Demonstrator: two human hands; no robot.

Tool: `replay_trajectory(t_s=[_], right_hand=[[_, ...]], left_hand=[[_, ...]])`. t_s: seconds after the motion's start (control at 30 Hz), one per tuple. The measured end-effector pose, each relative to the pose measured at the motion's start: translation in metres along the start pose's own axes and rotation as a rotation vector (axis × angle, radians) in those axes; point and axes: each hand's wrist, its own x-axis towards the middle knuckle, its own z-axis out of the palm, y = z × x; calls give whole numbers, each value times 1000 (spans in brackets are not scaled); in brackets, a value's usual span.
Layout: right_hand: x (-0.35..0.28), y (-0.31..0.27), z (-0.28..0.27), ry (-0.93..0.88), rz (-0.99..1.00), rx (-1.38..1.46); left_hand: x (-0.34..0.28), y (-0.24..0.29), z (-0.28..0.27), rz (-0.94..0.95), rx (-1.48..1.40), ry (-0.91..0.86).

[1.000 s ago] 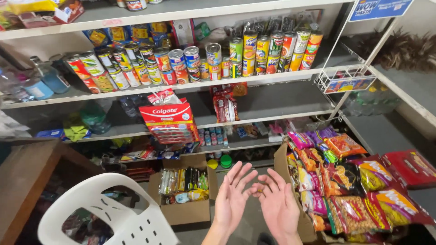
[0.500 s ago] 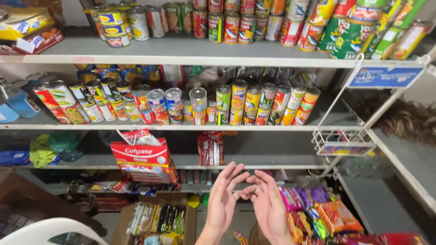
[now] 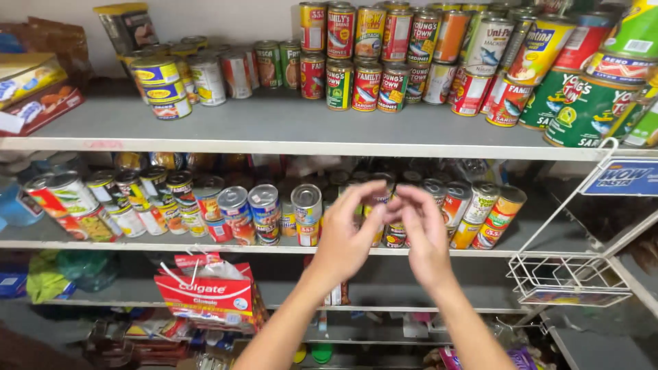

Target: Organizing and restocking various canned goods on grocery store shelves.

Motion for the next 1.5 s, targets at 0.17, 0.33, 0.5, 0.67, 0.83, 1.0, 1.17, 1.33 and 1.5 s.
replay_trajectory(t_s=[0.17,0.33,0.5,0.67,0.83,1.0,1.17,1.33,1.5], right_hand=[[72,-5,4,78,-137,-211],[133,-17,0,141,-493,-744],[177,-2,-12,122,-243,-870],[210,7,-17,-10,-241,-1142],[219,16,-19,8,-160,-1270],[227,16,-15,12,-59,-1297],[226,15,-13,1,-70,-1341],[222,17,-14,50,-133,-1339],[224,20,-14,13,-193,-1367]], left_hand=[[71,-19,-15,164,154,42],[136,-52,-20,316,421,116],[166,-94,-17,194,618,120],[175,-98,-16,116,702,136],[178,-85,-13,-102,803,-12],[179,-79,-14,-274,826,-142],[176,-90,-13,-184,839,-114],[176,-88,-14,-161,836,-97],[177,-88,-14,-180,842,-73]])
